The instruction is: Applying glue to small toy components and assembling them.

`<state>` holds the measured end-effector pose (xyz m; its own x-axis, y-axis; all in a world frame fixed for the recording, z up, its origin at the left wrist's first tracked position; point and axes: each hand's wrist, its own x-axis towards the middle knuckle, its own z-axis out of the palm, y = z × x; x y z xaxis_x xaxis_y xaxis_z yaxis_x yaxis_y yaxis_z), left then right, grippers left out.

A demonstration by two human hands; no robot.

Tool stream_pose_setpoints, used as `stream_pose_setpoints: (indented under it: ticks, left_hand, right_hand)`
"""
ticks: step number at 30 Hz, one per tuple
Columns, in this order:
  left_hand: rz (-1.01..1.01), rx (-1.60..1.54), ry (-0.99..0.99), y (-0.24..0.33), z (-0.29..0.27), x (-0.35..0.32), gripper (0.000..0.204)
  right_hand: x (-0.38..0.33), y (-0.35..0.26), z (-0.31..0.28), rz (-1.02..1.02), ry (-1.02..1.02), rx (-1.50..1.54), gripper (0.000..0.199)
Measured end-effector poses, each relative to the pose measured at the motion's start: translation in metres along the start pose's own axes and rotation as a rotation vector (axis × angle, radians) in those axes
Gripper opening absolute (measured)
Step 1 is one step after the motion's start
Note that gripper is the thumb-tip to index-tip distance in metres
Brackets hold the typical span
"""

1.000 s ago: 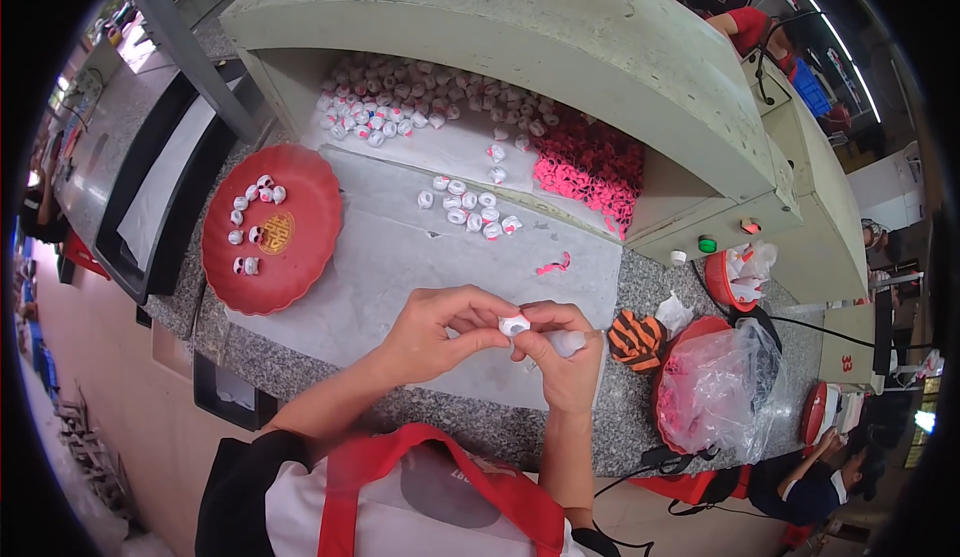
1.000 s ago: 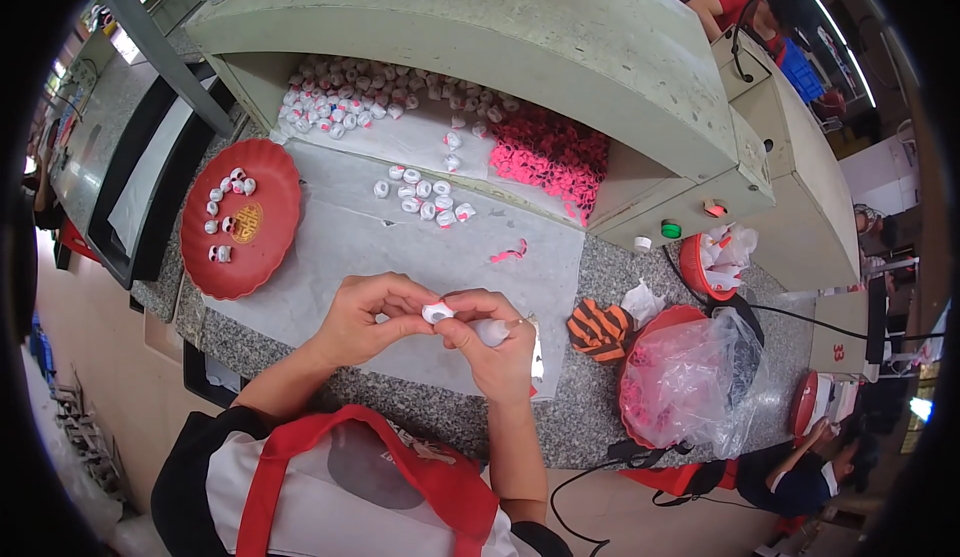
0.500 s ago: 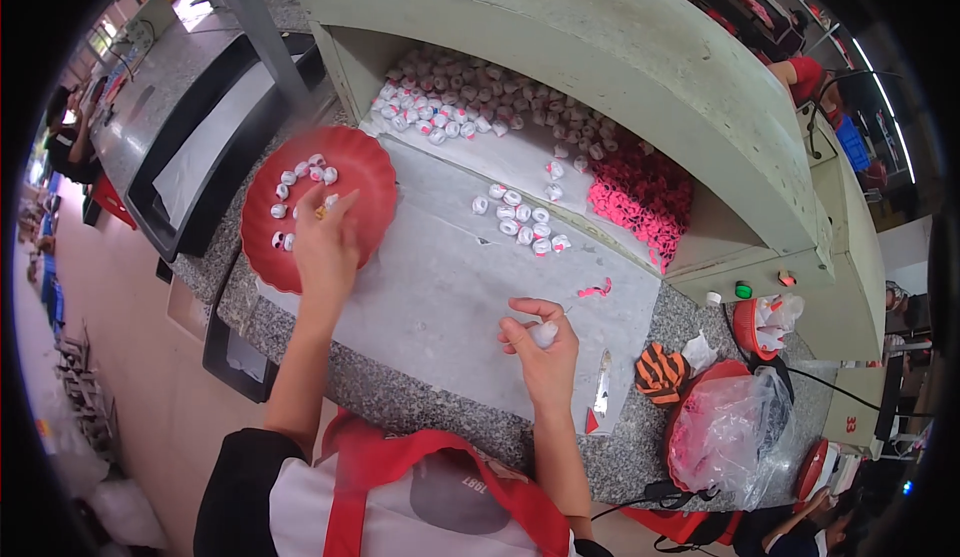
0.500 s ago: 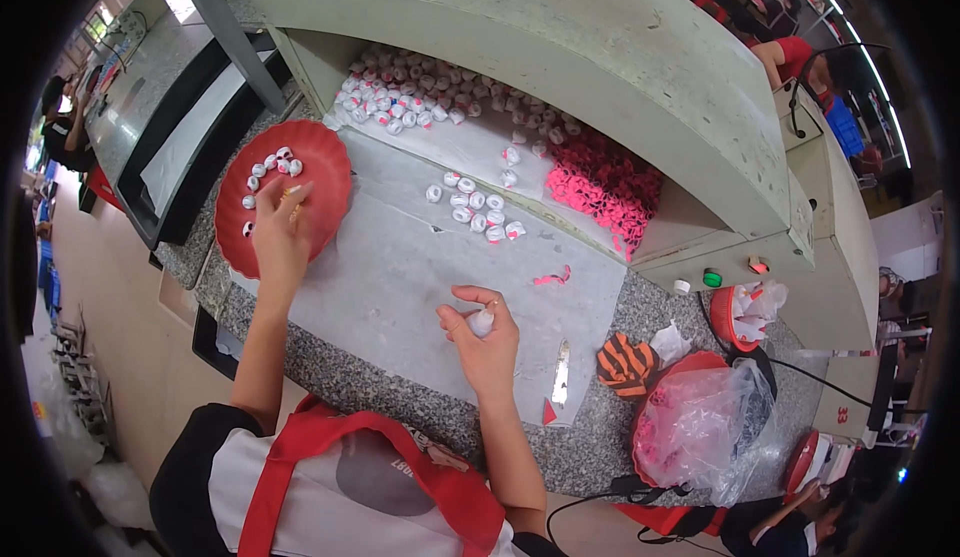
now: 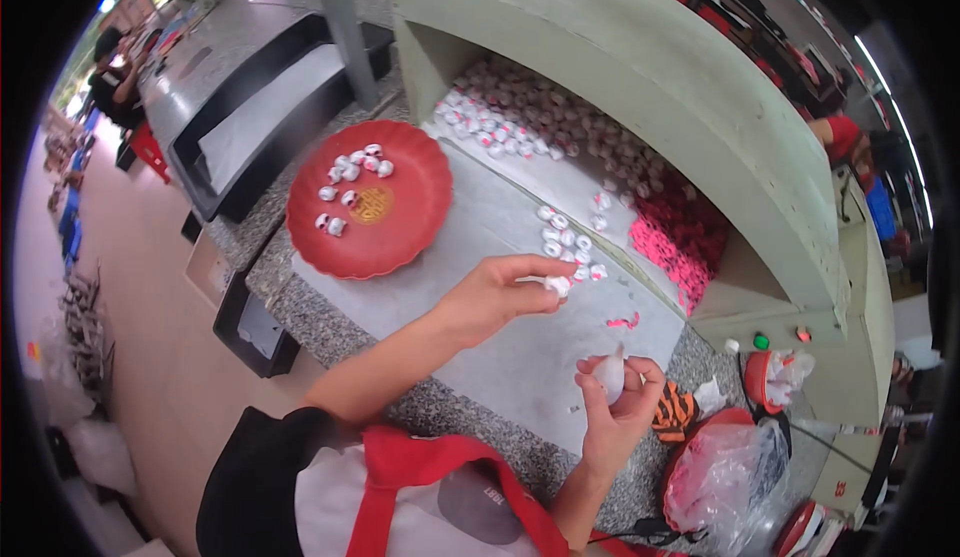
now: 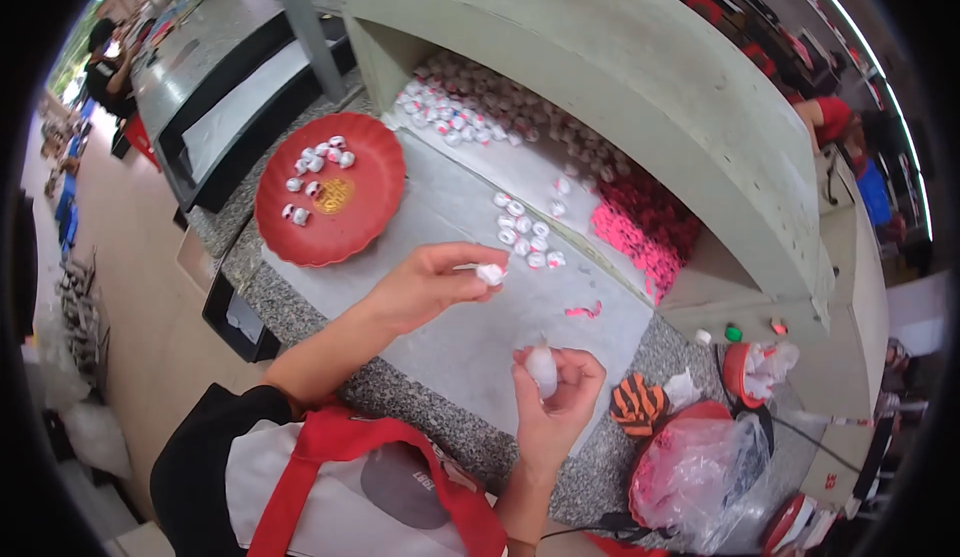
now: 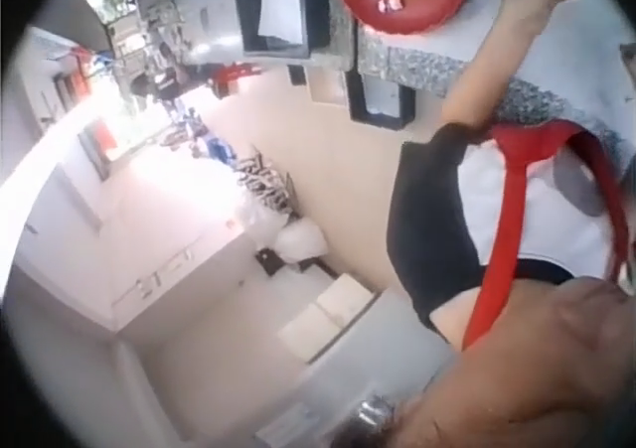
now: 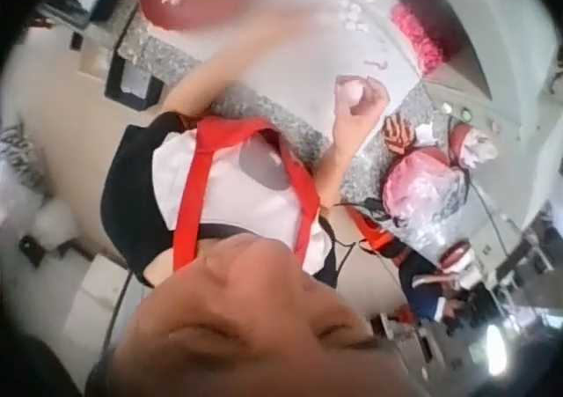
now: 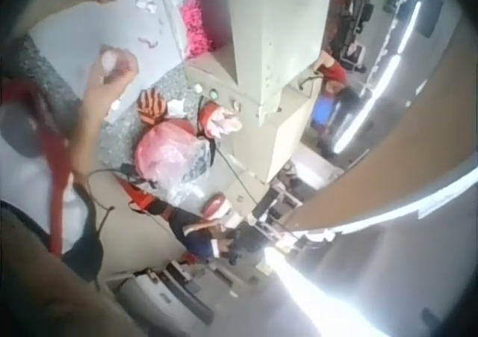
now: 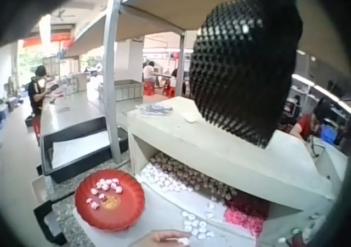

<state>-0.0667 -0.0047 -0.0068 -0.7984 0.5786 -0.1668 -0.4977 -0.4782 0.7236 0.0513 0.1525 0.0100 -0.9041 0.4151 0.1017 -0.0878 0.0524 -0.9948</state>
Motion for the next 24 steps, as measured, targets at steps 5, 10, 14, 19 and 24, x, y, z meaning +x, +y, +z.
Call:
stream_pose_setpoints:
  ticks: [5, 10, 14, 19, 24]
  left_hand:
    - [0.421, 0.601, 0.127, -0.006, 0.045, -0.02, 0.035]
    - [0.593, 0.74, 0.019, -0.012, 0.052, -0.025, 0.034]
    - [0.588, 0.758, 0.01, -0.011, 0.055, -0.026, 0.032]
    - [0.567, 0.728, 0.017, -0.011, 0.056, -0.028, 0.031]
    - [0.559, 0.757, 0.013, -0.011, 0.056, -0.025, 0.03]
  right_hand:
    - [-0.016, -0.021, -0.006, -0.317, 0.229, -0.24, 0.03]
    - [-0.023, -0.038, -0.005, -0.55, 0.171, -0.417, 0.027]
    - [-0.022, -0.039, -0.003, -0.564, 0.171, -0.422, 0.026]
    - [-0.019, -0.038, -0.002, -0.619, 0.156, -0.445, 0.025]
    - [-0.015, -0.036, -0.002, -0.611, 0.138, -0.41, 0.024]
